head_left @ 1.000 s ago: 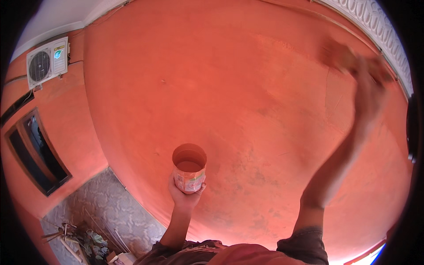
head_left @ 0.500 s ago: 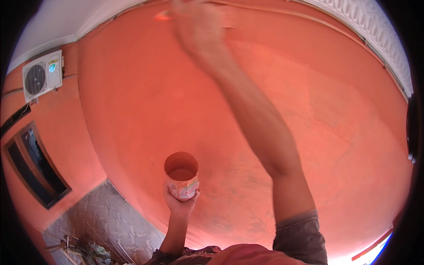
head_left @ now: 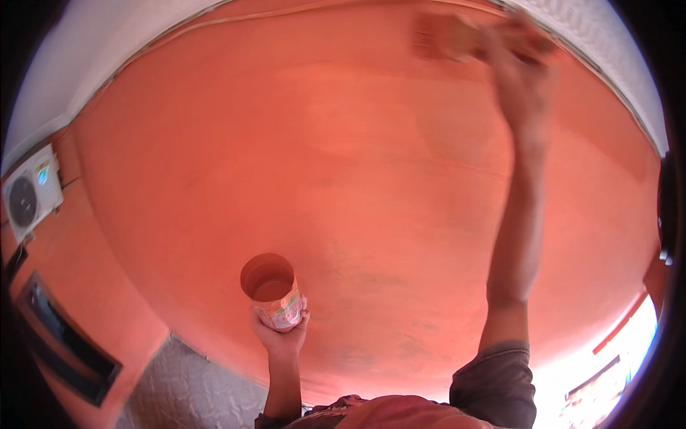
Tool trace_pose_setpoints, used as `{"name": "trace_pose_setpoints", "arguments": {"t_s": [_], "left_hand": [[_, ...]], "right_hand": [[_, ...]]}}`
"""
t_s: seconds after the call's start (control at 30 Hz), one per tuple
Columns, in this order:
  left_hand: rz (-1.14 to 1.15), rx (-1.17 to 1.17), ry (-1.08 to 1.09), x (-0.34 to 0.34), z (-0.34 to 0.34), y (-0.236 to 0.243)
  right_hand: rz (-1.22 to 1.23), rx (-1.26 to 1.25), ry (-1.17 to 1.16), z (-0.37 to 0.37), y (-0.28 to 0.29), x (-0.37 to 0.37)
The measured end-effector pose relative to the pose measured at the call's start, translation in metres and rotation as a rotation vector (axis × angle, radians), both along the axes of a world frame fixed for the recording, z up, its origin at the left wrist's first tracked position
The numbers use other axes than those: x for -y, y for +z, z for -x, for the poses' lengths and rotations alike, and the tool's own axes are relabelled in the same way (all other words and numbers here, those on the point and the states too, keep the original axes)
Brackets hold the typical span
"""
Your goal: The person paints a ceiling with a reddish-orange paint using a wide brush and a small container. They repeatedly dip the brush into the container and apply paint to the ceiling surface in broad strokes.
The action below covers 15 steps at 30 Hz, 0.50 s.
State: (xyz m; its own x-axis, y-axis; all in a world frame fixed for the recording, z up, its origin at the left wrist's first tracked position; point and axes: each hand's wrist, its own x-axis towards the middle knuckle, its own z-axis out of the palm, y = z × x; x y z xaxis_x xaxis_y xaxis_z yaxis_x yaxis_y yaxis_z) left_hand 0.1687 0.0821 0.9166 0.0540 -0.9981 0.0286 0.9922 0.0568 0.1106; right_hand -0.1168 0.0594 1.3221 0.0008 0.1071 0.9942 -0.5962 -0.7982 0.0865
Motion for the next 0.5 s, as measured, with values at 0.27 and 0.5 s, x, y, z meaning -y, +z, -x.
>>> {"name": "trace_pose_setpoints", "arguments": {"t_s": [0.27,0.5], "left_hand": [[0.161,-0.038,-0.374,0.021,0.003,0.008],[0.030,-0.056,-0.462,0.029,-0.012,0.000]], "right_hand": [[0.096,0.294,-0.407,0.224,0.018,-0.183],[-0.034,0.329,-1.093,0.130,-0.026,-0.114]]}}
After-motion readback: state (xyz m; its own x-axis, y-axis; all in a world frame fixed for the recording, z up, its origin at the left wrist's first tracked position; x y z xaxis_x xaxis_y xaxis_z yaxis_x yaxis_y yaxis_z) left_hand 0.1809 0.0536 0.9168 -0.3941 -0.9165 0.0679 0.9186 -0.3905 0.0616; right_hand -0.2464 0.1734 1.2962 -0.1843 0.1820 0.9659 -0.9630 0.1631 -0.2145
